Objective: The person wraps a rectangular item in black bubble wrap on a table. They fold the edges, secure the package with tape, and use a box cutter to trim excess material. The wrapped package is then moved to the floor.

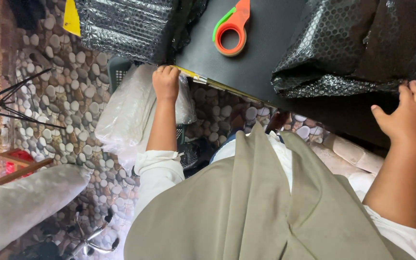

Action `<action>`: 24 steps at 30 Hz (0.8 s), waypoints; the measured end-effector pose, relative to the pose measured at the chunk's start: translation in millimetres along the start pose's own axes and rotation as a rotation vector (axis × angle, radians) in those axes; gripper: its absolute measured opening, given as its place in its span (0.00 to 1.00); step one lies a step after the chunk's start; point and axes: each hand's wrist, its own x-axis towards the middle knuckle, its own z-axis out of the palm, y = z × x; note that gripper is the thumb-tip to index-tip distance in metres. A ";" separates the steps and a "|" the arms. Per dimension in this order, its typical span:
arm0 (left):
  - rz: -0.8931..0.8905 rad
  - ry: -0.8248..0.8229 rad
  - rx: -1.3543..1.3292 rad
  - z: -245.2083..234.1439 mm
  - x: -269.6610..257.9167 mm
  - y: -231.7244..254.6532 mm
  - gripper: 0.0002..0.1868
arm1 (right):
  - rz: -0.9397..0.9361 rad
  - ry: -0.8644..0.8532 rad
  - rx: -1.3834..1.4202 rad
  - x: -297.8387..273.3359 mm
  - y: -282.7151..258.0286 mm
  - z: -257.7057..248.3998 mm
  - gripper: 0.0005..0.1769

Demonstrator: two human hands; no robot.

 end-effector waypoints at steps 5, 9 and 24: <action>0.031 0.000 -0.033 -12.8 -15.7 5.2 0.17 | 0.129 -0.061 -0.001 0.8 -14.5 -6.1 0.42; 0.036 -0.034 -0.026 -19.3 -36.0 4.5 0.18 | 0.144 -0.062 0.004 -0.8 -16.9 -5.4 0.43; -0.058 -0.102 -0.178 -102.1 -72.9 14.8 0.17 | 0.115 -0.027 0.053 -2.6 -4.2 -0.7 0.42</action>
